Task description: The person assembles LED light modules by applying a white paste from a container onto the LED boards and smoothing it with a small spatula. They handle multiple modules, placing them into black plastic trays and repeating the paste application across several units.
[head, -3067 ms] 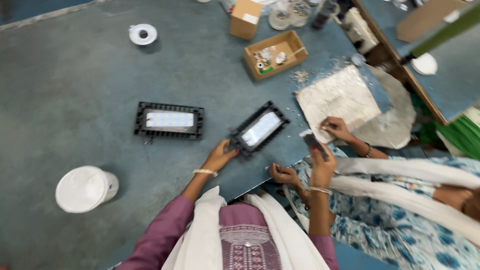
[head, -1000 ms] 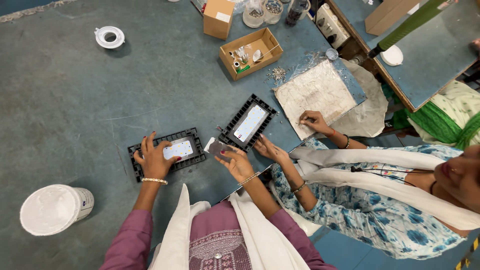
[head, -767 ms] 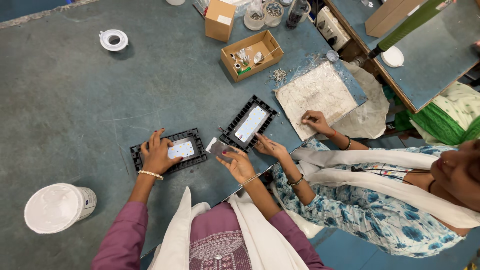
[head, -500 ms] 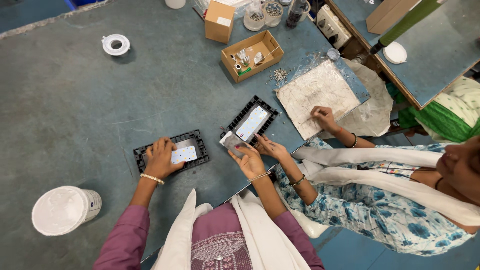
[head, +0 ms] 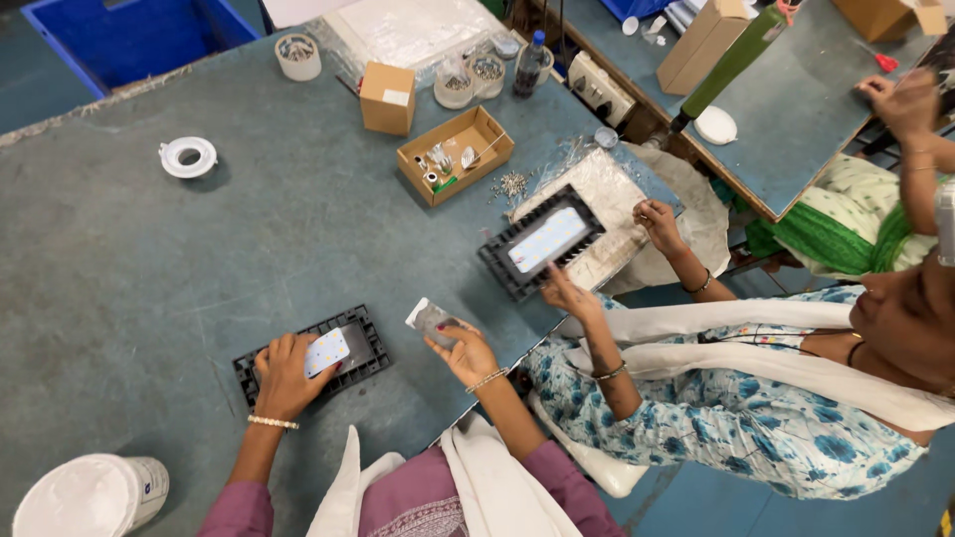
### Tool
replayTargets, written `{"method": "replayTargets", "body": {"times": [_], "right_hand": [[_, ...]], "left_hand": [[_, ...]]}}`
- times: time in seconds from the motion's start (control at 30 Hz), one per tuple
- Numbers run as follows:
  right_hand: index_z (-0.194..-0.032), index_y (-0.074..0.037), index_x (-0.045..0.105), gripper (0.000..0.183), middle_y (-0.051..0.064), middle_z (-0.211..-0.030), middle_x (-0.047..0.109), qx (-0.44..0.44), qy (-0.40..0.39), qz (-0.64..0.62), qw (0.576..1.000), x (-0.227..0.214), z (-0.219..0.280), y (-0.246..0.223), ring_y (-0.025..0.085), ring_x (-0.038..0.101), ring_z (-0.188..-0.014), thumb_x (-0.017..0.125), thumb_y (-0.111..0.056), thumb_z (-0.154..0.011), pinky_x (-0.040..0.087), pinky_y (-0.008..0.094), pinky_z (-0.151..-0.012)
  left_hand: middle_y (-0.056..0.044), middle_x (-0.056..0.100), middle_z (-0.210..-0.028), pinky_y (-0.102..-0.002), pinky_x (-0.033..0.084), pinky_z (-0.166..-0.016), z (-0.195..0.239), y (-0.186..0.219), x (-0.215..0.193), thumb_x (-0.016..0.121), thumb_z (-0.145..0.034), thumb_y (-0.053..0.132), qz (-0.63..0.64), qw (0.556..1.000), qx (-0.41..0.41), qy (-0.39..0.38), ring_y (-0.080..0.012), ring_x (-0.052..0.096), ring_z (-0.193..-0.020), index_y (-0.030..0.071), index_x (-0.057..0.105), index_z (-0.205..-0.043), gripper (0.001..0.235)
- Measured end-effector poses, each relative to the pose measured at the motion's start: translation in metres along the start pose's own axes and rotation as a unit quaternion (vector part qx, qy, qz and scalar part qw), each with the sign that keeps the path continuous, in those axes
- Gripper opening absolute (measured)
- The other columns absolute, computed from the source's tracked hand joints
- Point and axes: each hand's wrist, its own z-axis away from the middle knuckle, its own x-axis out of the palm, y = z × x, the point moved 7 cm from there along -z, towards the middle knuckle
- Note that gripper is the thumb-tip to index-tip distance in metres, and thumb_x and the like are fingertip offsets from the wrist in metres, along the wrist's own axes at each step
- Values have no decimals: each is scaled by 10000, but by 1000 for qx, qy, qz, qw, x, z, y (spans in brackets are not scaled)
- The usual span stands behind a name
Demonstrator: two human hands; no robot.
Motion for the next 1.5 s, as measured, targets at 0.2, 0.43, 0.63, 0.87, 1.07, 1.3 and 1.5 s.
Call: {"method": "replayTargets", "body": {"times": [0.2,0.43,0.63,0.87,1.07,1.3,1.5], "right_hand": [[-1178,54,606,313,174,-1215,654,40,1,9,999,5,-6,12,312,642,-1174,642,68,-868,534,488,-1073],[-1230,33,613,373,146,-1228,661,90,2,37,995,14,-15,32,282,641,-1178,657,49,-860,544,452,-1049],[-1260,37,617,391,147,-1203,682,105,-24,63,992,9,-35,54,278,658,-1133,661,34,-872,559,438,-989],[-1265,-9,612,417,132,-1207,686,110,-27,87,990,4,-63,62,270,666,-1117,648,-9,-850,570,435,-952],[-1266,2,608,402,150,-1198,677,82,-14,107,991,-12,-79,68,298,658,-1110,660,-43,-870,551,440,-929],[-1243,-29,618,406,98,-1164,684,75,12,109,991,-23,-92,86,241,652,-1111,668,-35,-840,548,411,-935],[-1205,-31,650,356,82,-1106,716,22,-12,139,990,-3,-126,100,223,673,-1038,702,-49,-854,526,357,-880]], "left_hand": [[-76,592,-1190,-482,338,-1082,9,-8,-14,748,-757,307,54,994,-47,87,-281,534,-1166,90,619,-1242,547],[-125,575,-1220,-489,327,-1051,16,-1,-38,761,-845,431,95,981,-103,133,-326,513,-1195,52,586,-1248,580],[-137,575,-1240,-507,321,-1088,28,0,-64,690,-981,328,134,964,-129,189,-332,511,-1219,68,578,-1307,431],[-133,587,-1159,-456,400,-1024,19,16,-84,614,-988,172,172,955,-113,212,-318,564,-1105,74,598,-1331,357],[-140,596,-1165,-425,434,-974,22,19,-91,562,-1045,170,198,945,-131,227,-300,575,-1070,39,634,-1218,228],[-93,589,-1113,-349,451,-910,31,1,-94,552,-1059,150,285,916,-163,231,-219,548,-999,24,621,-1161,176],[-62,590,-1151,-331,468,-954,38,-32,-80,600,-1043,226,391,865,-224,222,-183,558,-1050,72,607,-1203,222]]}}
